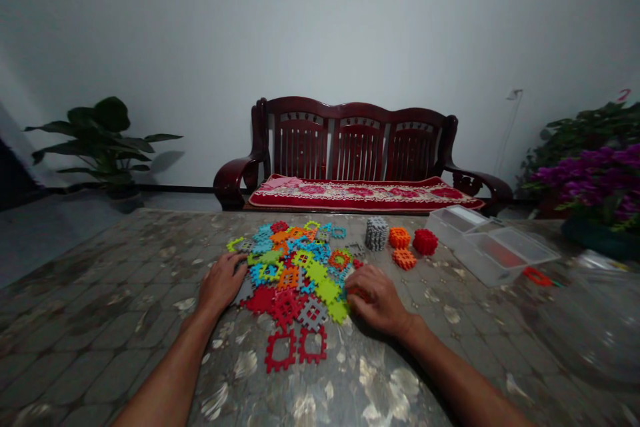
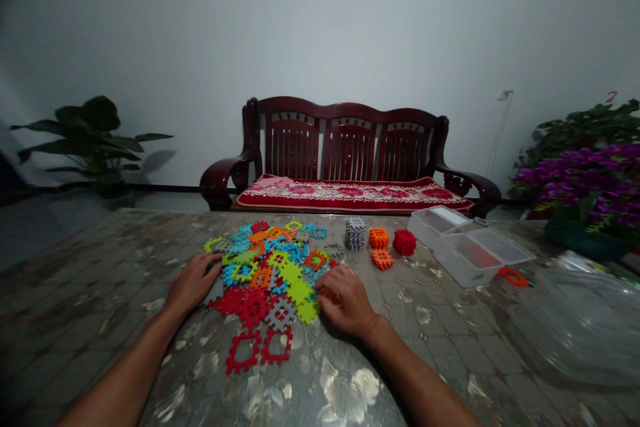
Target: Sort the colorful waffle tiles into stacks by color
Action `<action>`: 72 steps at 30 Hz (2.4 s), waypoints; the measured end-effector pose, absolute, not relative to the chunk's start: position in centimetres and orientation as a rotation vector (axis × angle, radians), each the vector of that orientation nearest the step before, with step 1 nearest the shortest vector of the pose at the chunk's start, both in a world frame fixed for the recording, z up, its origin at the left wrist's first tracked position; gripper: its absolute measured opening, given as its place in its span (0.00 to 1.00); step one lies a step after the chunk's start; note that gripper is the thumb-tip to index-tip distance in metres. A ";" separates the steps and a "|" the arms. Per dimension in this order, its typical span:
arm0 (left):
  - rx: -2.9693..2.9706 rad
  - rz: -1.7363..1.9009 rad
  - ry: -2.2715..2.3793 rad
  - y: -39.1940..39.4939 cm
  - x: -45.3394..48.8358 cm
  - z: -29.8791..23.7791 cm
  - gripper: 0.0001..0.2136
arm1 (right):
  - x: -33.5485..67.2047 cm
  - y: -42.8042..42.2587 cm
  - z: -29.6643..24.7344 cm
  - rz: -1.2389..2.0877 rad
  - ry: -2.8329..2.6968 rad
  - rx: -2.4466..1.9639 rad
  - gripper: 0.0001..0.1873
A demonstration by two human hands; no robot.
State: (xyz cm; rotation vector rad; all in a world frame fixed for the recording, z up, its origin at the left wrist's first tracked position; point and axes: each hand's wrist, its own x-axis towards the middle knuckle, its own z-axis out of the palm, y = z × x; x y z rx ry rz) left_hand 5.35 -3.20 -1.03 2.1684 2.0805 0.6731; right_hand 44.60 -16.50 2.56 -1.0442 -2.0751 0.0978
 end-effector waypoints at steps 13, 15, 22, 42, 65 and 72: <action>2.181 0.689 2.052 -3.0 5.1 -1.3 0.22 | 39.9 -18.6 1.4 0.163 -2.587 -0.783 0.19; 2.175 0.684 2.042 -2.9 5.0 -1.5 0.23 | 40.0 -18.6 1.4 0.158 -2.596 -0.784 0.18; 2.189 0.694 2.034 -2.6 4.7 -1.9 0.24 | 41.2 -18.7 3.6 0.511 -2.351 -0.750 0.20; 2.154 0.694 2.046 -3.1 5.2 -1.0 0.23 | 51.5 -14.3 0.5 0.146 -1.832 -1.433 0.12; 2.159 0.672 2.067 -3.1 5.1 -1.1 0.23 | 47.7 -12.7 1.5 0.150 -1.724 -1.896 0.13; 2.171 0.699 2.062 -2.9 5.0 -1.5 0.23 | 48.2 -12.6 0.9 0.192 -1.651 -1.817 0.12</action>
